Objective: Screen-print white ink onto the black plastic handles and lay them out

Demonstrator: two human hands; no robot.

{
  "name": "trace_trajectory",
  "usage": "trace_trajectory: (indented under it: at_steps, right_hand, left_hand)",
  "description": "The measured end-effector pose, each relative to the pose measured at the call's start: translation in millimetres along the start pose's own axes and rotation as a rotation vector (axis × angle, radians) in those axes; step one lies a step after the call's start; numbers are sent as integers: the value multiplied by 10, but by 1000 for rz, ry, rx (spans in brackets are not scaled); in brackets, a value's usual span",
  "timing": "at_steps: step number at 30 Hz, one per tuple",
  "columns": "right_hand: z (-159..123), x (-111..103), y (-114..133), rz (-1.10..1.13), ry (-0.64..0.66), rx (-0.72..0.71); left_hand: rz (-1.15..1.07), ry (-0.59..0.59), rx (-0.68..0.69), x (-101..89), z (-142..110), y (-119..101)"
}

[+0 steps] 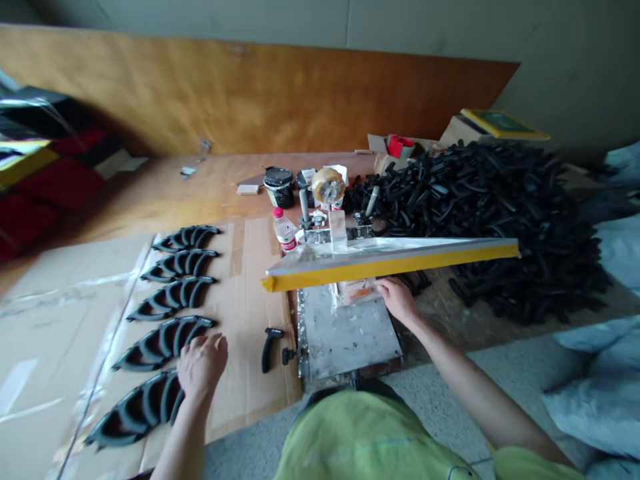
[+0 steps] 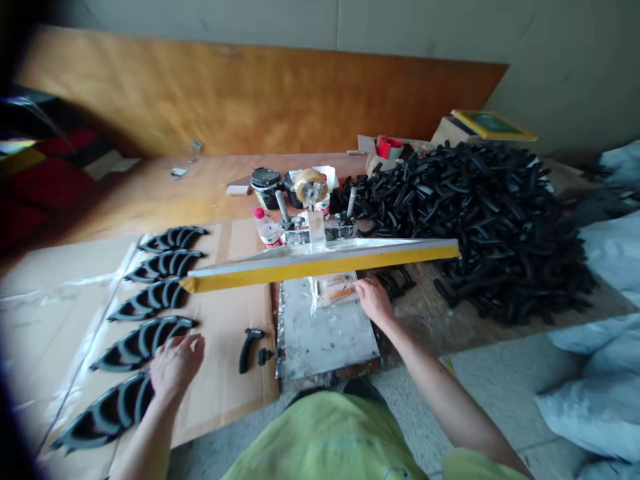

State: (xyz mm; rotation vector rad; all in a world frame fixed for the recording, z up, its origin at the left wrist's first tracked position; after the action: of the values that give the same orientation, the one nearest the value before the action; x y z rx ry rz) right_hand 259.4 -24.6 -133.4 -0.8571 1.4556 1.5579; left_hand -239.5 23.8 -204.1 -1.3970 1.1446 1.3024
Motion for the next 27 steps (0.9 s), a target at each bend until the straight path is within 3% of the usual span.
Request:
trace_trajectory:
  at_steps: [3,5,7,10,12,15,19,22,24,27]
  right_hand:
    - [102,-131,-738,-241,82,210]
    - [161,-76,-1004,-350,188,226]
    - [201,19,-1119,-424,257,174]
    - [234,83,-1214,-433,329,132]
    - [263,3,-1298,-377,348,138]
    - [323,-284,-1389,-187,275,180]
    - [330,-503,-1140,454,193,327]
    - [329,-284,-657,806,205,343]
    - [359,-20,-362,828,260,346]
    - [445,294,-141,628,313,328]
  left_hand:
    - [-191,83,27,113,-355,-316]
    - [-301,213,-45,228,-556,-513]
    - [-343,303,-114,316,-682,-671]
    - [-325,304,-200,358,-711,-801]
    - [-316,273,-248,353,-651,-844]
    - [-313,235,-303,350,-511,-909]
    - [-334,195,-360,357,-393,-1030]
    - [-369,149,-368,321,-439,-1103]
    - [-394,112,-351,270,-520,-1121]
    - [-428,75,-314,179,-661,-1090]
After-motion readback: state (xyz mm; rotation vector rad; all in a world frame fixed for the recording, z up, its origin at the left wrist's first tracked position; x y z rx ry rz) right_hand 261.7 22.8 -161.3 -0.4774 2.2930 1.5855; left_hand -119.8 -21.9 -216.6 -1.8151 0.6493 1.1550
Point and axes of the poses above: each hand's wrist, its own z-axis towards the middle knuckle, its own x-axis out of the palm, y = z × x, the point moved 3 cm from there along z, towards the middle knuckle, and after that the axes turned 5 degrees about -x, right-handed, at the moved point
